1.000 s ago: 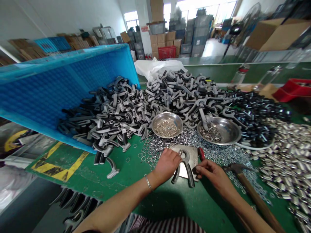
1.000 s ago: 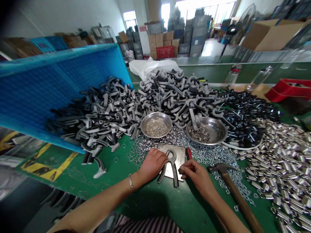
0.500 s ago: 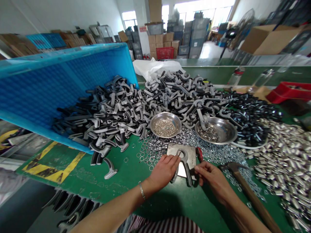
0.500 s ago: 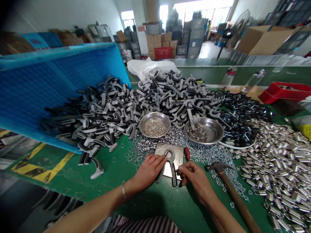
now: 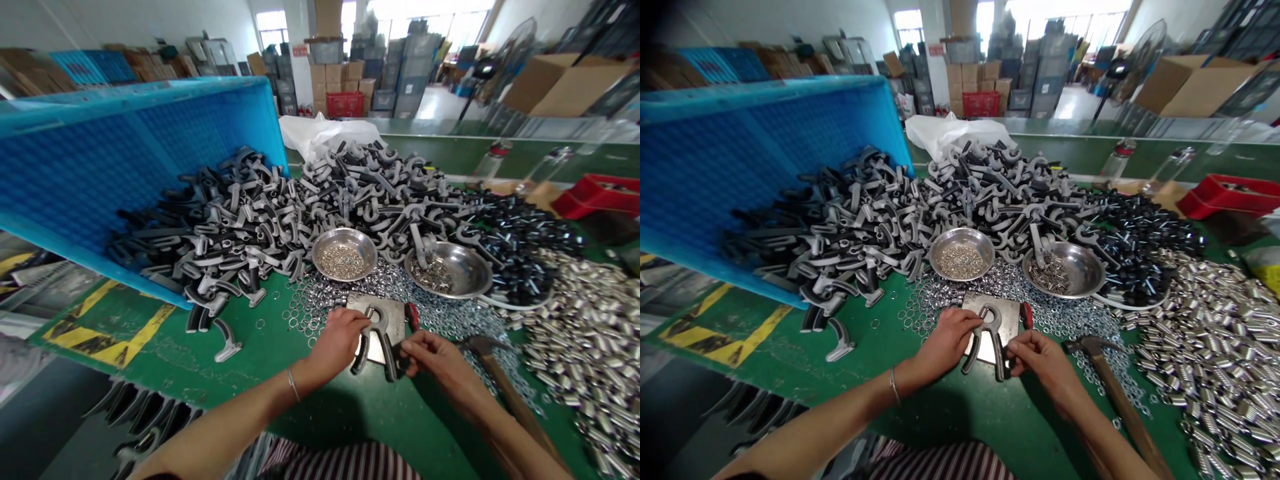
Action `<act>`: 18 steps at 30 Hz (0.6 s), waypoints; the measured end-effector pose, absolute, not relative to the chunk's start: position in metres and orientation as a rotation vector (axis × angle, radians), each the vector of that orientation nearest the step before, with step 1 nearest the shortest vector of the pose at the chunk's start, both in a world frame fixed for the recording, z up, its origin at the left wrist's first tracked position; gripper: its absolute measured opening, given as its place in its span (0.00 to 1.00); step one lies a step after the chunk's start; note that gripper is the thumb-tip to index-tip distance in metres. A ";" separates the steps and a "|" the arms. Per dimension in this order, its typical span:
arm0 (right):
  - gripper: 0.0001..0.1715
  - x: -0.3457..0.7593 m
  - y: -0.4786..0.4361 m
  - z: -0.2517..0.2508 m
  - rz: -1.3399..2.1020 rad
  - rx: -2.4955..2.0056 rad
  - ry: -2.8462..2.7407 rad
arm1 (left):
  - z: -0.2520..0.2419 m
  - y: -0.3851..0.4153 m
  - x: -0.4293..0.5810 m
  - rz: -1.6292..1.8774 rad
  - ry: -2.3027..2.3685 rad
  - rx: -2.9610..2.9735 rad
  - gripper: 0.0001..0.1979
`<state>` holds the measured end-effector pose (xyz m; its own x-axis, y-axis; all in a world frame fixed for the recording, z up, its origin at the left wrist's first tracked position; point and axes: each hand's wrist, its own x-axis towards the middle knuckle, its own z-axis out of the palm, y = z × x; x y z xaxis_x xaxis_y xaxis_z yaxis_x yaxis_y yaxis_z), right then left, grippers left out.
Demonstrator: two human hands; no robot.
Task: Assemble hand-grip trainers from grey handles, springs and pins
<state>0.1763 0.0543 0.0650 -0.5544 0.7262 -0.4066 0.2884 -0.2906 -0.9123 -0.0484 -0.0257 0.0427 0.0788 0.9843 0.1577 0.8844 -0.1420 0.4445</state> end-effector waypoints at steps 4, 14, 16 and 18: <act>0.12 0.150 0.068 0.054 1.302 -1.115 -2.133 | 0.066 0.004 -0.070 0.762 1.935 2.054 0.13; 0.10 0.128 0.071 0.026 0.351 -0.528 -2.569 | 0.080 0.122 -0.147 0.094 2.299 2.022 0.13; 0.09 0.129 0.070 0.023 0.264 -0.505 -2.568 | 0.076 0.129 -0.147 0.050 2.316 1.977 0.13; 0.09 0.129 0.070 0.020 0.211 -0.539 -2.552 | 0.074 0.129 -0.143 0.024 2.331 1.936 0.13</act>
